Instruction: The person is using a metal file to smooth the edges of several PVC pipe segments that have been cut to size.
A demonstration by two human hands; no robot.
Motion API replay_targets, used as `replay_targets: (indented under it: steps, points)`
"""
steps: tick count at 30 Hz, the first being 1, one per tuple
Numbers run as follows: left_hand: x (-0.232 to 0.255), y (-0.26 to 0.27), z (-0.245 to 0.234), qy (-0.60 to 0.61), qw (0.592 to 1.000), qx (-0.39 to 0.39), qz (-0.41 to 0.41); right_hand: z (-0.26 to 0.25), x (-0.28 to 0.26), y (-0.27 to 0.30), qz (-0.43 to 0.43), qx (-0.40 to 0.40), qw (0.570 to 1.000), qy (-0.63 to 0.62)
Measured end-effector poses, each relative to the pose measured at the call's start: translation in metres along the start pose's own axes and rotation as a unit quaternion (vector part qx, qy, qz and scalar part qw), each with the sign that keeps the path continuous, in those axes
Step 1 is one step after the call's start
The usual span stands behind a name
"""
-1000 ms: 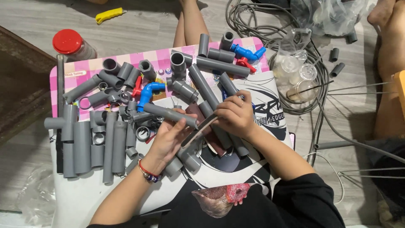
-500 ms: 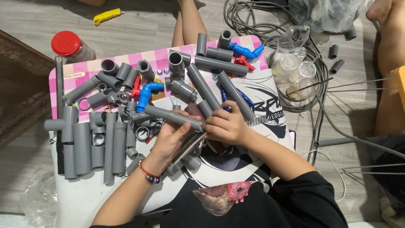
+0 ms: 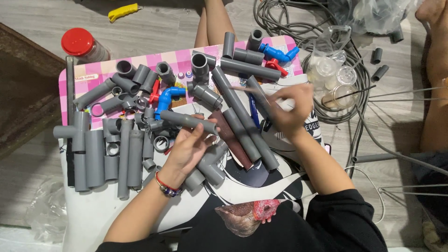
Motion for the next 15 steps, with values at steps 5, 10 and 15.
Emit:
replay_targets:
  steps: [5,10,15]
  points:
    - [0.003,0.005,0.006,-0.007,1.000,0.010,0.003,0.005,0.001,0.014,-0.052,-0.058,0.996,-0.040]
    - [0.003,0.009,0.014,-0.076,0.997,-0.012,0.023,0.034,-0.052,0.024,-0.191,-0.140,0.969,-0.076]
    - [0.006,0.010,0.020,-0.124,0.990,-0.032,0.062,0.021,-0.039,0.011,-0.194,-0.104,0.976,-0.007]
Point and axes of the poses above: each hand's wrist, its own y-axis away from the middle knuckle, its own z-axis out of the palm, x = y × z, the point moved 7 cm from there along -y, towards the middle knuckle, and after that the axes turned 3 degrees about x, right-handed, at the moved point
